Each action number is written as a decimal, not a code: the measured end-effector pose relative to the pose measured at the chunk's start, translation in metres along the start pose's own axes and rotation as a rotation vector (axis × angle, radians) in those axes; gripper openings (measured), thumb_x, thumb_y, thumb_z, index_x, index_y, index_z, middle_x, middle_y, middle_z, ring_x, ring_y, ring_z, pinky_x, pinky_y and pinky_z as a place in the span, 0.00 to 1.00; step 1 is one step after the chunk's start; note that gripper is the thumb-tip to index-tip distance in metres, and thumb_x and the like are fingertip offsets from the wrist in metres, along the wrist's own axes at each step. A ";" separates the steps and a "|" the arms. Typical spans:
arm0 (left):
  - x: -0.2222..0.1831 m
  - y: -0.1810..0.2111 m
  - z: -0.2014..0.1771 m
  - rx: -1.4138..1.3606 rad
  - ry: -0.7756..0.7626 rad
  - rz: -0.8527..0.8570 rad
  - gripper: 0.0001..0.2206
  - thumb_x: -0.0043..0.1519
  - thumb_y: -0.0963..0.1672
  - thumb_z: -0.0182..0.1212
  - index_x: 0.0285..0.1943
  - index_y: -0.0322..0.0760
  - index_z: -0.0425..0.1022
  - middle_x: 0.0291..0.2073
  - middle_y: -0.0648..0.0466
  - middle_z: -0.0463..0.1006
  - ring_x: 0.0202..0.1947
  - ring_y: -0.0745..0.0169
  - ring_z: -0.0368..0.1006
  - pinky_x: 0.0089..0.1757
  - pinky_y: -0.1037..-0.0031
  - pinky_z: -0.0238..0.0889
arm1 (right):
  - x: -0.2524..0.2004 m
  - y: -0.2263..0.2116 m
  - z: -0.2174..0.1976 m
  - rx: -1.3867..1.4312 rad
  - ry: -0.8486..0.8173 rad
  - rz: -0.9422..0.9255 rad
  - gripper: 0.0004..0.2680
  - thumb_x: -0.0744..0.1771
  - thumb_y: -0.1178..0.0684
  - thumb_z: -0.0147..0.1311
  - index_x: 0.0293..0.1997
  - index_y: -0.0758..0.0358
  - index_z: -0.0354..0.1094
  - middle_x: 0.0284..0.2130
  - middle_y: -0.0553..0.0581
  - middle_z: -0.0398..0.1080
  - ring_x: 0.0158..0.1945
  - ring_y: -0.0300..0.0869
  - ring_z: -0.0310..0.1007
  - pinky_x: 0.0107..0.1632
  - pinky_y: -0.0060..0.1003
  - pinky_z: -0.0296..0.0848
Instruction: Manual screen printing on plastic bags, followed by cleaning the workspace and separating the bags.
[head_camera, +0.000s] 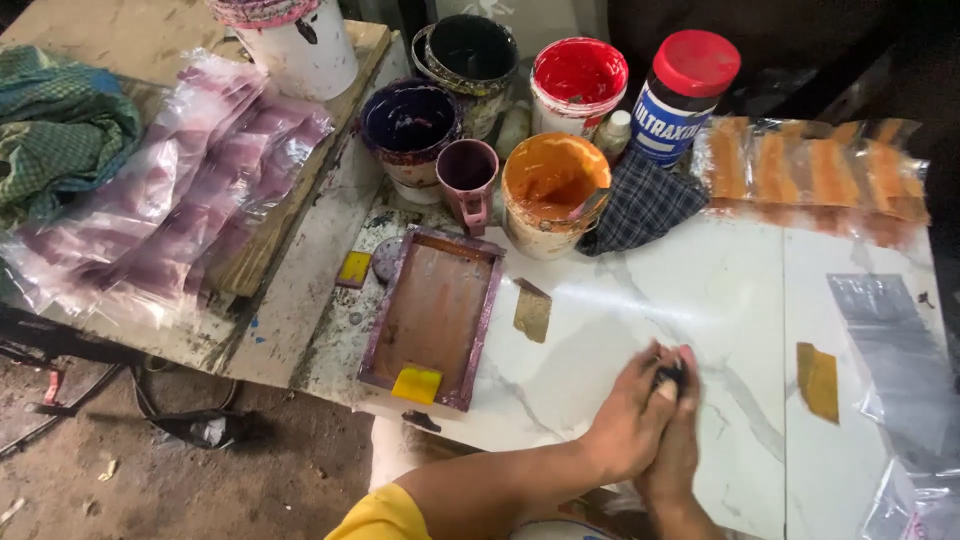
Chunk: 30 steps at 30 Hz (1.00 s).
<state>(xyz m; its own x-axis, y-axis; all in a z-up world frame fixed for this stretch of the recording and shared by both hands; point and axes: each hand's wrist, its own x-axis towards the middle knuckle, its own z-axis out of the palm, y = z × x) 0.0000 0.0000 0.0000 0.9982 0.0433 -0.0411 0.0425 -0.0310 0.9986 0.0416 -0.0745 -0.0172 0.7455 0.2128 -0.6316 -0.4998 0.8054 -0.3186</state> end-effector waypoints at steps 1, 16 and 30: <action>0.007 0.013 -0.009 0.004 0.000 0.012 0.32 0.69 0.55 0.30 0.77 0.33 0.52 0.77 0.35 0.46 0.78 0.39 0.39 0.71 0.54 0.34 | -0.006 0.005 -0.014 0.001 -0.011 -0.005 0.25 0.66 0.32 0.49 0.70 0.48 0.62 0.67 0.39 0.66 0.71 0.22 0.60 0.75 0.21 0.50; -0.019 -0.012 -0.062 -0.217 -0.222 0.006 0.42 0.66 0.62 0.31 0.81 0.34 0.33 0.81 0.47 0.32 0.80 0.57 0.26 0.71 0.63 0.22 | 0.133 -0.057 0.145 -1.443 0.006 -0.703 0.13 0.69 0.43 0.40 0.50 0.59 0.65 0.49 0.59 0.76 0.53 0.52 0.73 0.55 0.46 0.65; -0.028 -0.077 -0.073 -0.256 0.089 -0.085 0.27 0.66 0.53 0.48 0.75 0.44 0.61 0.77 0.57 0.59 0.73 0.62 0.61 0.65 0.64 0.54 | 0.269 -0.052 0.109 -1.966 -0.556 -1.441 0.14 0.69 0.48 0.50 0.59 0.59 0.73 0.58 0.69 0.71 0.63 0.61 0.67 0.65 0.52 0.62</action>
<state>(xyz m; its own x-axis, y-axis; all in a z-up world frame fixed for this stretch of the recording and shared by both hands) -0.0342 0.0745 -0.0737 0.9834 0.1231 -0.1331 0.1022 0.2297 0.9679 0.3165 0.0011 -0.0938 0.6668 0.5677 0.4829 0.7420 -0.5661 -0.3591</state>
